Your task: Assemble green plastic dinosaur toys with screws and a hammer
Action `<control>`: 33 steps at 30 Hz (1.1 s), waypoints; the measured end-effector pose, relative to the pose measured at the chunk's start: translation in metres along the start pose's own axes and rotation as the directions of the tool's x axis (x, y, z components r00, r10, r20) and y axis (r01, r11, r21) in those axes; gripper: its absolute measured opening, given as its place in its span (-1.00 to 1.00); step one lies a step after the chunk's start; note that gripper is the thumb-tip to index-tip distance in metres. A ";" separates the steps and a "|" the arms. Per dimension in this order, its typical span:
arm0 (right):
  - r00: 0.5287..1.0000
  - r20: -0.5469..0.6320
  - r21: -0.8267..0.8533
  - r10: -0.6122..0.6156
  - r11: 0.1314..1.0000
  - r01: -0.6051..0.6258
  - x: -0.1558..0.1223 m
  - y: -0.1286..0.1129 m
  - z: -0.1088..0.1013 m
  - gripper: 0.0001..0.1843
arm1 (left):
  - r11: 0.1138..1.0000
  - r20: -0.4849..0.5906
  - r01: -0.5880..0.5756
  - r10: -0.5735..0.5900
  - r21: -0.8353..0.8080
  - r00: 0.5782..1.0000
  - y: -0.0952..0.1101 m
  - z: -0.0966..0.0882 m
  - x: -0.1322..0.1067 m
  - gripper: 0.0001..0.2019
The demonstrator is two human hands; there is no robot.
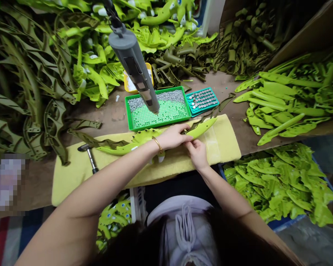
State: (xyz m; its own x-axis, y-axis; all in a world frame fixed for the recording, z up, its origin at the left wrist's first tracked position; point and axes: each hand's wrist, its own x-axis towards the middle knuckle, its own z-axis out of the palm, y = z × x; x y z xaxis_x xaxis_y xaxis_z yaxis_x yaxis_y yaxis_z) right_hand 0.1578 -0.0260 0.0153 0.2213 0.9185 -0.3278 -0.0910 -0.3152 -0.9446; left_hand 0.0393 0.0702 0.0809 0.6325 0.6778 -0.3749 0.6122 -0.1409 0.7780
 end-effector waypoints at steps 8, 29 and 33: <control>0.809 0.463 -0.805 -0.362 0.210 0.555 0.069 -0.115 -0.033 -0.66 | 0.925 -0.117 -0.031 0.081 0.378 0.990 -0.027 0.016 -0.027 -0.61; 0.693 0.488 -0.057 -0.531 0.773 0.632 0.107 -0.130 0.067 -0.42 | 0.705 -0.116 -0.037 0.169 0.708 0.979 -0.034 -0.006 -0.059 -0.76; 0.684 0.343 -0.048 -0.644 0.715 0.697 0.104 -0.127 0.056 -0.44 | 0.680 -0.191 0.012 0.188 0.734 0.963 -0.046 0.014 -0.062 -0.69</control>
State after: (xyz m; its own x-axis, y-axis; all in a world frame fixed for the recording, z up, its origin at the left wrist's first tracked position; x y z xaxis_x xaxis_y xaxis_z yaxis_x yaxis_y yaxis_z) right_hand 0.1384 0.1231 0.1024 -0.1232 0.9131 0.3886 0.1357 0.4034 -0.9049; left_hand -0.0218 0.0246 0.0616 0.6343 0.7639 -0.1185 0.7718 -0.6169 0.1543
